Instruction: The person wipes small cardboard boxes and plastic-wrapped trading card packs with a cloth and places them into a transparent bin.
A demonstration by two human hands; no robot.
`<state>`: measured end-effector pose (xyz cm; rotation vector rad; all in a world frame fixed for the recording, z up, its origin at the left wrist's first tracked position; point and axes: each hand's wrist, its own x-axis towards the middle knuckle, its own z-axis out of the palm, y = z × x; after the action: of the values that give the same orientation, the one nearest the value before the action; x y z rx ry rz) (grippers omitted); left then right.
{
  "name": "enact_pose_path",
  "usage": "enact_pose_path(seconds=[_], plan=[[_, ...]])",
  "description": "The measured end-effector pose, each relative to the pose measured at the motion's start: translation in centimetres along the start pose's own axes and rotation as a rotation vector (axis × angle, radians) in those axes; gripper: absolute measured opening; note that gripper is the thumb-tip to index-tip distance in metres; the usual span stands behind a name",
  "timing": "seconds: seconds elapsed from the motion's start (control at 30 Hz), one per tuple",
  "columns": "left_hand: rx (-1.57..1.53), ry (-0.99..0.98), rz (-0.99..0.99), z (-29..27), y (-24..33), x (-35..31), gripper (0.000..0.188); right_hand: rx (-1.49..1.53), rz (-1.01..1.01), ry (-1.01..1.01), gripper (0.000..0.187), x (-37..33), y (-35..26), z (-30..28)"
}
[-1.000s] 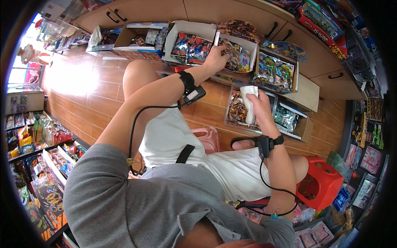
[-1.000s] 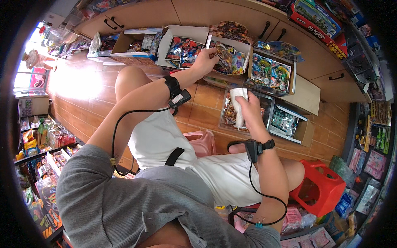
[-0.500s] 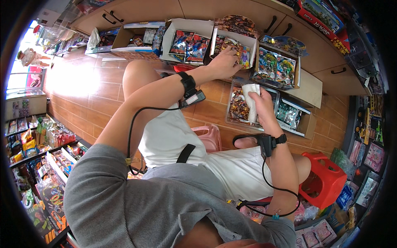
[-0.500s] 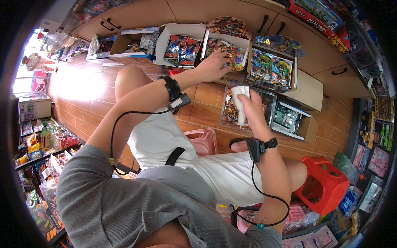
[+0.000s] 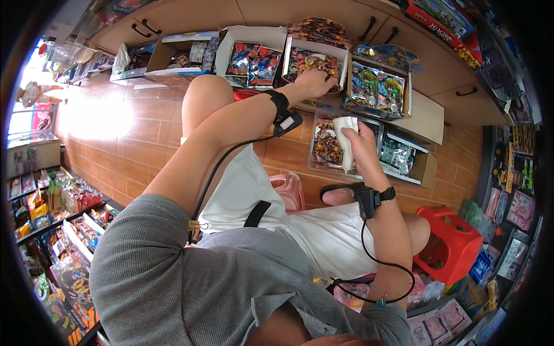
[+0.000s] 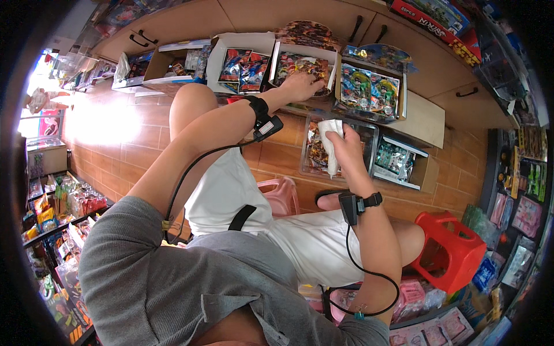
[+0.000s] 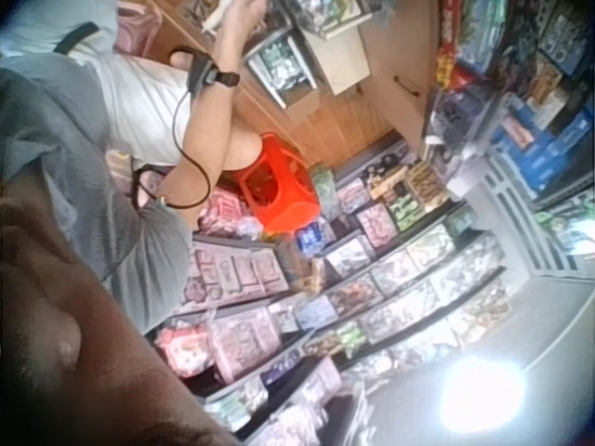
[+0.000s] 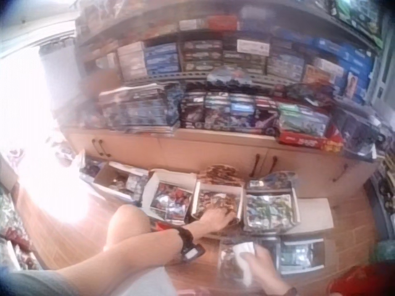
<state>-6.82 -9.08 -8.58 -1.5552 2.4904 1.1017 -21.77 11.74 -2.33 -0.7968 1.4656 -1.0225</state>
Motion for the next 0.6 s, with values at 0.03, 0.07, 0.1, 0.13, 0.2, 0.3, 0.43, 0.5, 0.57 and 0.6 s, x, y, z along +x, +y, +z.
enact_pose_path(seconds=[0.03, 0.07, 0.1, 0.13, 0.2, 0.3, 0.43, 0.5, 0.57, 0.6], plan=[[0.121, -0.004, 0.106, 0.1, 0.4, -0.2, 0.059, -0.012, 0.007, 0.002, 0.028, 0.0, 0.1, -0.3], [0.243, -0.004, 0.211, 0.3, 0.5, -0.3, 0.059, -0.011, 0.010, 0.006, 0.028, 0.0, 0.2, -0.4], [0.243, -0.008, 0.213, 0.3, 0.5, -0.4, 0.059, -0.017, 0.013, 0.006, 0.028, 0.0, 0.2, -0.5], [0.255, 0.012, 0.208, 0.3, 0.5, -0.6, 0.059, -0.023, 0.016, 0.005, 0.028, 0.1, 0.2, -0.6], [0.269, 0.024, 0.200, 0.4, 0.2, -0.7, 0.059, -0.036, 0.013, 0.005, 0.029, 0.3, 0.3, -0.5], [-0.088, 0.089, 0.253, -0.2, -0.2, -0.7, 0.057, -0.116, -0.015, 0.000, 0.031, 0.9, 0.7, -0.5], [-0.194, 0.176, 0.329, -1.0, 0.9, -0.7, 0.051, -0.836, -0.183, 0.021, 0.043, 4.7, 5.3, -4.0], [-0.253, 0.161, 0.257, -2.3, 2.5, -2.3, 0.048, -1.015, -0.136, -0.040, 0.042, 4.3, 3.7, -4.2], [-0.295, 0.178, 0.285, -3.3, 3.6, -3.8, 0.045, -1.170, -0.061, -0.071, 0.037, 5.3, 5.8, -5.6], [-0.331, 0.202, 0.307, -3.6, 3.6, -4.4, 0.042, -1.174, -0.063, -0.074, 0.037, 6.0, 7.4, -6.2]])
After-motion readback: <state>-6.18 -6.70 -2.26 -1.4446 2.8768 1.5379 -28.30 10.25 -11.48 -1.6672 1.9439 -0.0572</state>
